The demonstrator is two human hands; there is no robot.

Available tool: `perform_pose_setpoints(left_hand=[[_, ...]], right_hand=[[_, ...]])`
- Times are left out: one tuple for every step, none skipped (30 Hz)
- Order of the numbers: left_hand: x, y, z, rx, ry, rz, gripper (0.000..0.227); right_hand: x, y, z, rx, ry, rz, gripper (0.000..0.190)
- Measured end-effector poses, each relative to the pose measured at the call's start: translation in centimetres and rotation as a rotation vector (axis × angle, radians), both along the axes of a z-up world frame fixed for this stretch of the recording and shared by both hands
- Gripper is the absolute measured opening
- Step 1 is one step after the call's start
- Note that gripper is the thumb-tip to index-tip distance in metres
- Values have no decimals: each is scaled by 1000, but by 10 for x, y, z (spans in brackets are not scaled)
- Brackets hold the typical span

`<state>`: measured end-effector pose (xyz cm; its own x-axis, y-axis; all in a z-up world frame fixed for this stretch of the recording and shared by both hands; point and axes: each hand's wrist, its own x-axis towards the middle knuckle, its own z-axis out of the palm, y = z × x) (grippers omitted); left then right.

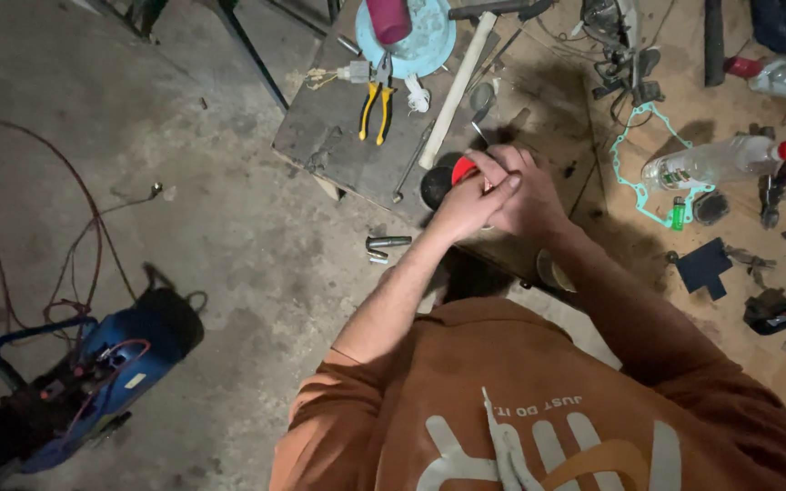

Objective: The person cleans small metal carburetor parts by dipping them into a red cup containing a liquid and then placing them into a yellow cup. They also handle a black cylindrical object and a white container, moving them around the cluttered workbench.

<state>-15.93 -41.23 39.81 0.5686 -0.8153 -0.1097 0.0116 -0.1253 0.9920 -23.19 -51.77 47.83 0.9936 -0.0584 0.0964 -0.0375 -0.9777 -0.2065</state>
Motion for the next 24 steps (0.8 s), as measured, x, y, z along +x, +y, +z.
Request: perform_pose_setpoints(left_hand=[[0, -1, -3, 2, -5, -3, 71], [0, -3, -6, 15, -19, -29, 70], [-1, -4, -9, 29, -33, -55, 69], [-1, -1, -3, 32, -37, -60, 69], [-1, 2, 2, 62, -78, -81, 66], [0, 4, 8, 93, -119, -103, 64], [-1, 11, 33, 95, -127, -107, 64], [-1, 19, 59, 202, -293, -107, 60], [-1, 26, 84, 308, -462, -105, 57], [2, 31, 101, 311, -473, -108, 57], [4, 36, 117, 218, -566, -25, 55], [6, 41, 133, 123, -658, 57, 53], [22, 39, 139, 122, -670, 50, 53], [38, 35, 145, 116, -478, 69, 46], [54, 32, 150, 110, -284, 87, 40], [85, 23, 131, 111, -294, 80, 40], [115, 14, 113, 56, -345, 195, 38], [146, 3, 94, -3, -396, 308, 36], [186, -10, 48, -7, -399, 287, 36], [225, -25, 8, 243, -463, 440, 56], [264, -47, -27, 490, -528, 589, 82], [280, -50, -44, 480, -536, 567, 82], [295, -56, -60, 564, -485, 600, 92], [310, -63, -77, 648, -435, 633, 103]], right_hand=[[-1, -3, -4, 2, -5, -3, 69], [-3, -6, -8, 42, -74, 28, 68], [-4, -8, -12, 82, -142, 59, 67], [-7, -11, -17, 84, -148, 55, 67], [-10, -13, -23, 168, -77, -21, 64], [-12, -16, -28, 253, -6, -96, 61], [-16, -19, -30, 256, -14, -99, 61], [-19, -22, -32, 336, -100, -59, 67], [-21, -25, -33, 415, -190, -17, 72], [-21, -25, -26, 418, -201, -19, 72], [-22, -25, -19, 412, -253, -12, 83], [-22, -25, -12, 405, -304, -4, 94], [-29, -28, -23, 407, -317, -9, 94], [-35, -31, -35, 771, -302, -93, 97], [-41, -35, -47, 1136, -277, -174, 100], [-49, -37, -42, 1139, -289, -174, 100], [-58, -38, -38, 1099, -261, -305, 104], [-68, -40, -34, 1058, -229, -434, 107], [-82, -40, -33, 1058, -242, -452, 107], [-97, -41, -33, 955, -277, -479, 106], [-111, -41, -32, 849, -313, -510, 104], [-126, -39, -35, 846, -328, -532, 104], [-141, -38, -38, 1010, -326, -551, 107], [-157, -35, -40, 1174, -325, -566, 111]])
